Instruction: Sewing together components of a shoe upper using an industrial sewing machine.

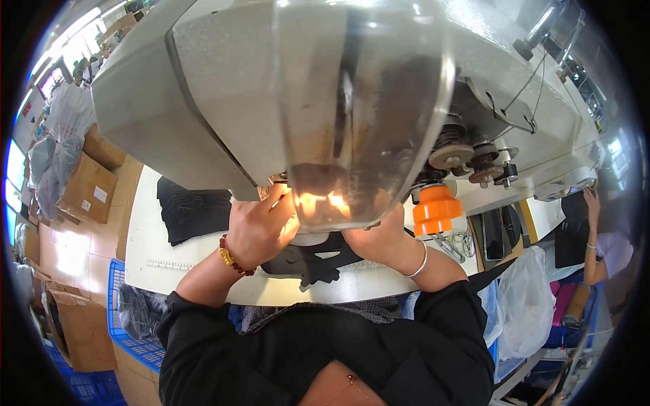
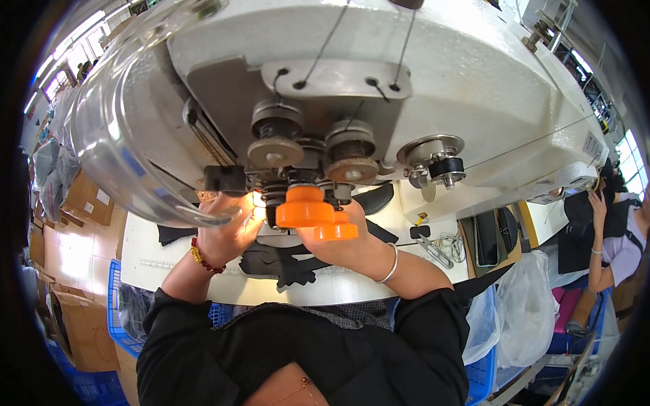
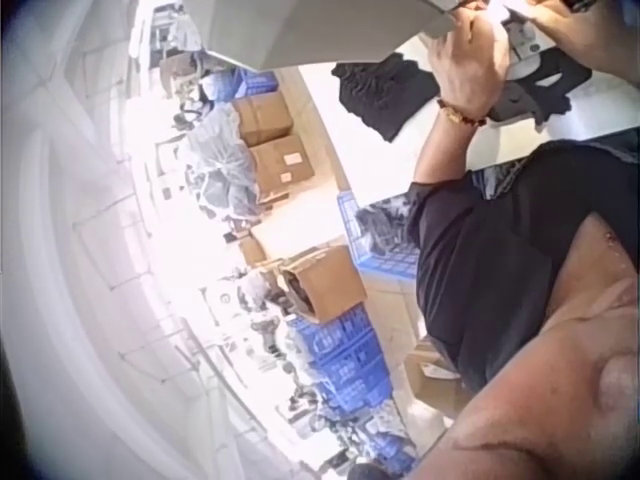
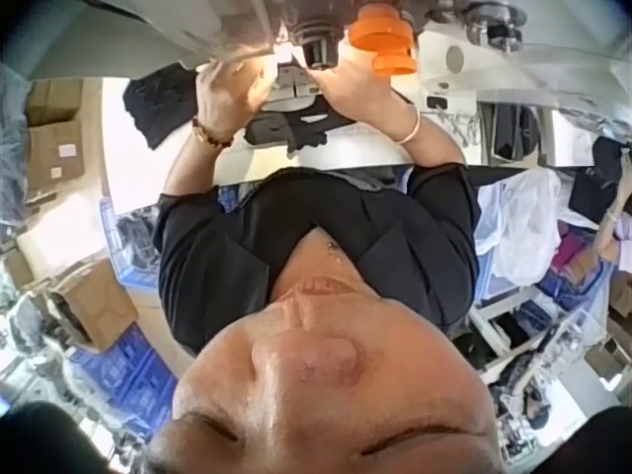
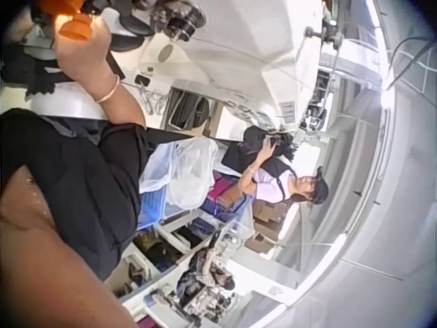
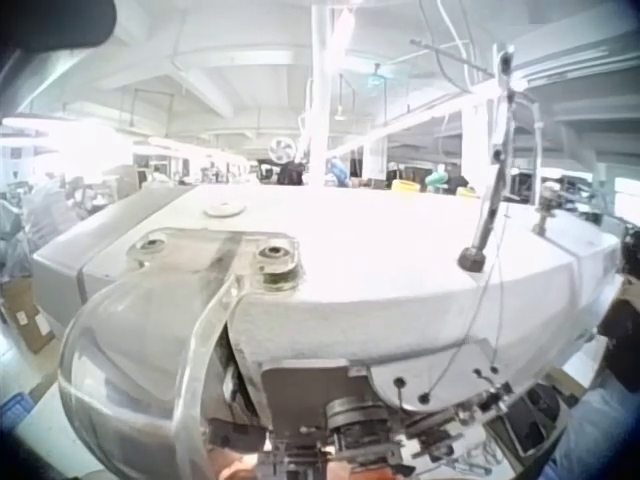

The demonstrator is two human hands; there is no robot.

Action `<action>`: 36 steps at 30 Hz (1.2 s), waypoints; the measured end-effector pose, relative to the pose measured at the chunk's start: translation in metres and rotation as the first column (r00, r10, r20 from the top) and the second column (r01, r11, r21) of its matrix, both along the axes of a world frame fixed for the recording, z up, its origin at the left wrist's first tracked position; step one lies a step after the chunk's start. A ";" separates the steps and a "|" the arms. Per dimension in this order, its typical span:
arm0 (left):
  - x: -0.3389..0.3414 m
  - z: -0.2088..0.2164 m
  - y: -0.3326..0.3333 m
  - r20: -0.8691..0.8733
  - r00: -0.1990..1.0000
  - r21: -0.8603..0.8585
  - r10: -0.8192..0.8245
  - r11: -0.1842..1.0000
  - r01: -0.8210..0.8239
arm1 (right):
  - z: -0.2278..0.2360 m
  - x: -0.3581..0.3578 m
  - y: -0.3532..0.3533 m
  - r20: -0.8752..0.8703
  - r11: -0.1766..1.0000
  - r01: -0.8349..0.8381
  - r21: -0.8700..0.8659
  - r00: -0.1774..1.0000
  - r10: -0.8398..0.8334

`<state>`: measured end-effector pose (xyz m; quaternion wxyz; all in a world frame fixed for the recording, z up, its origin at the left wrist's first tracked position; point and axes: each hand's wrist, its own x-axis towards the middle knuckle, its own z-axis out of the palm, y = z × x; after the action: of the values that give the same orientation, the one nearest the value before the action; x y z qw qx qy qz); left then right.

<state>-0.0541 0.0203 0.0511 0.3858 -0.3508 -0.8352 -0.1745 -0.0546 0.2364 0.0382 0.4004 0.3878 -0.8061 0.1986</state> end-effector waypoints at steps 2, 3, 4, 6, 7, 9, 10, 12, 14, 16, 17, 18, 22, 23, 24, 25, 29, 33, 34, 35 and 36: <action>0.001 -0.002 -0.001 0.001 1.000 0.006 -0.002 1.000 0.002 | 0.003 0.004 0.000 -0.007 0.996 0.048 0.079 0.999 -0.048; 0.001 -0.002 -0.001 0.005 1.000 0.013 -0.004 1.000 0.004 | 0.004 0.004 0.000 -0.008 0.996 0.050 0.078 0.999 -0.050; 0.002 -0.002 -0.002 0.006 1.000 0.013 -0.003 1.000 0.002 | 0.004 0.002 0.000 -0.027 0.998 0.016 0.060 1.000 -0.014; 0.005 -0.001 -0.003 0.086 0.996 0.018 0.002 1.000 -0.003 | 0.006 0.003 0.001 -0.043 0.999 -0.016 0.041 0.999 0.018; 0.003 0.002 -0.004 0.090 0.996 0.018 -0.004 1.000 0.002 | 0.010 0.006 0.005 -0.026 0.997 -0.024 0.076 0.999 0.026; -0.007 0.010 -0.006 0.138 0.974 0.164 -0.181 0.974 0.157 | 0.021 0.013 0.015 -0.001 0.994 -0.016 0.109 1.000 0.017; -0.014 0.005 -0.011 0.275 0.934 0.292 -0.228 0.945 0.145 | 0.027 0.013 0.022 0.000 0.997 -0.034 0.065 0.999 0.034; -0.033 -0.009 -0.028 0.178 0.984 0.143 -0.015 0.990 -0.011 | 0.042 0.014 0.033 0.059 0.997 0.045 0.066 0.997 -0.049; -0.068 -0.046 -0.048 0.137 0.991 0.068 -0.002 0.998 -0.008 | 0.057 0.016 0.049 0.194 0.983 0.120 0.136 0.970 -0.145; -0.102 -0.080 -0.056 0.109 0.189 0.993 -0.976 0.117 0.029 | 0.055 0.018 0.061 0.318 0.958 0.183 0.221 0.915 -0.249; -0.105 -0.059 -0.042 0.203 0.283 0.970 -0.937 0.232 0.073 | 0.046 0.016 0.071 0.330 0.908 0.237 0.344 0.875 -0.354; -0.115 -0.054 -0.044 0.189 0.226 0.972 -0.956 0.215 0.097 | 0.032 0.018 0.078 0.340 0.904 0.256 0.343 0.863 -0.374; -0.095 -0.028 -0.036 0.250 0.827 0.434 -0.504 0.821 0.370 | -0.035 0.022 0.092 0.392 0.827 0.313 0.466 0.765 -0.511; -0.097 -0.036 -0.052 0.251 0.840 0.433 -0.481 0.832 0.347 | -0.046 0.025 0.087 0.432 0.822 0.330 0.464 0.725 -0.536; -0.108 -0.053 -0.077 0.332 0.881 0.337 -0.338 0.915 0.224 | -0.053 0.028 0.083 0.476 0.817 0.335 0.470 0.683 -0.554; -0.115 -0.069 -0.108 0.400 0.900 0.226 -0.171 0.970 0.084 | -0.061 0.031 0.080 0.481 0.835 0.297 0.464 0.707 -0.519; -0.042 0.010 -0.095 0.783 0.619 0.407 -0.055 0.798 -0.444 | -0.082 0.042 0.079 0.490 0.793 0.502 0.343 0.625 -0.608; 0.007 -0.030 -0.181 0.790 0.544 0.552 -0.284 0.715 -0.429 | -0.081 0.042 0.078 0.516 0.797 0.511 0.321 0.612 -0.600; 0.020 -0.042 -0.197 0.792 0.547 0.548 -0.272 0.711 -0.441 | -0.078 0.043 0.078 0.542 0.799 0.510 0.319 0.593 -0.596; 0.031 -0.055 -0.213 0.809 0.541 0.526 -0.228 0.692 -0.494 | -0.076 0.042 0.079 0.566 0.799 0.510 0.317 0.575 -0.591; 0.038 -0.068 -0.224 0.825 0.533 0.505 -0.191 0.673 -0.541 | -0.078 0.040 0.079 0.577 0.804 0.504 0.315 0.571 -0.584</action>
<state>-0.0160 -0.2036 -0.0168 0.0655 0.0500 -0.8078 -0.5837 -0.0148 0.3158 -0.0394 0.1137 0.0492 -0.9824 0.1401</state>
